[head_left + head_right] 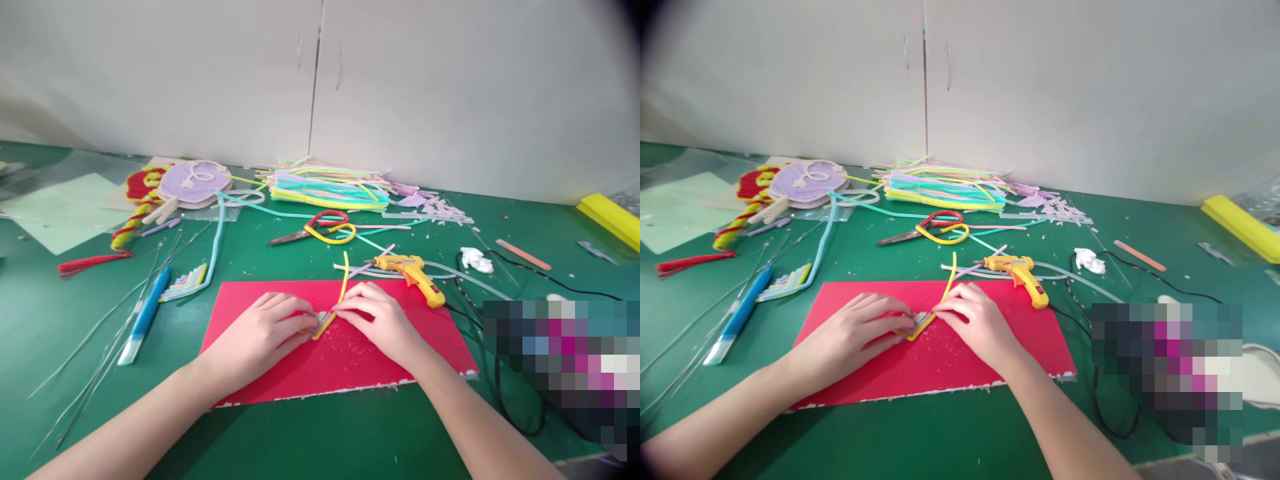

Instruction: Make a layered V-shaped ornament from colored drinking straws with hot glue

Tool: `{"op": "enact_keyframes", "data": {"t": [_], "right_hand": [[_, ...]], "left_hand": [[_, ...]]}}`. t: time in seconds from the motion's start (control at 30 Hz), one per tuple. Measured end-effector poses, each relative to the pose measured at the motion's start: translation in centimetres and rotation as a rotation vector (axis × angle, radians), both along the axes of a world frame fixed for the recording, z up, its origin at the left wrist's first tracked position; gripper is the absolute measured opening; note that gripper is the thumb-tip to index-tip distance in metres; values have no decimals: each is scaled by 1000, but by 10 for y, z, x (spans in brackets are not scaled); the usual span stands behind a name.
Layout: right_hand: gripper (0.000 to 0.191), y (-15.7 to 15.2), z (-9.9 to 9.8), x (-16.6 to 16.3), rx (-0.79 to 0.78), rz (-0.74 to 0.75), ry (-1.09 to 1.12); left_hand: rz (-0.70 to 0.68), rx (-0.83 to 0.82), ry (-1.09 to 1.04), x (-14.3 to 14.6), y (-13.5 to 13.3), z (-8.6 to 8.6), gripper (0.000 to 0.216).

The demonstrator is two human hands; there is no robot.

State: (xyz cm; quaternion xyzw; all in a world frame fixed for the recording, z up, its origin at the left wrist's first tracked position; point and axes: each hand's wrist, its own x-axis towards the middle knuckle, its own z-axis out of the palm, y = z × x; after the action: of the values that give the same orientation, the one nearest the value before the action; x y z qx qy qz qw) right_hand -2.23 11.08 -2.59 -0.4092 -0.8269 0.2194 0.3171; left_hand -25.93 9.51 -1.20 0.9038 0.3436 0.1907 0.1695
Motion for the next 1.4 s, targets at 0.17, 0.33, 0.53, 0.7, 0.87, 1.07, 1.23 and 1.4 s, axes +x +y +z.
{"op": "enact_keyframes", "data": {"t": [0.17, 0.33, 0.53, 0.7, 0.87, 1.07, 1.23, 1.4], "right_hand": [[10, 0, -3, -3, -22, -28, -7], [10, 0, -3, -4, -36, -35, 2], [7, 0, -2, -5, -49, -52, -9], [5, -1, 0, -7, -46, -71, -22], [5, -1, 0, -7, -19, -74, -35], [6, -2, -2, -10, -13, -84, -52], [8, 3, 2, -1, 47, -145, 31], [9, 20, 6, 37, 129, -412, 98]], "left_hand": [[-14, 20, 7, 0, -2, 3, 24], [-2, 27, 9, 2, -2, 4, 23], [-2, -5, 7, 3, -1, 0, 21], [2, -12, 6, 3, -2, -1, 21], [3, 5, 4, 2, -1, 0, 21], [-6, 16, 4, 2, 0, -1, 23], [-2, -2, -12, 1, 0, -2, 24], [-6, -29, -3, 0, 0, -3, 23]]}}
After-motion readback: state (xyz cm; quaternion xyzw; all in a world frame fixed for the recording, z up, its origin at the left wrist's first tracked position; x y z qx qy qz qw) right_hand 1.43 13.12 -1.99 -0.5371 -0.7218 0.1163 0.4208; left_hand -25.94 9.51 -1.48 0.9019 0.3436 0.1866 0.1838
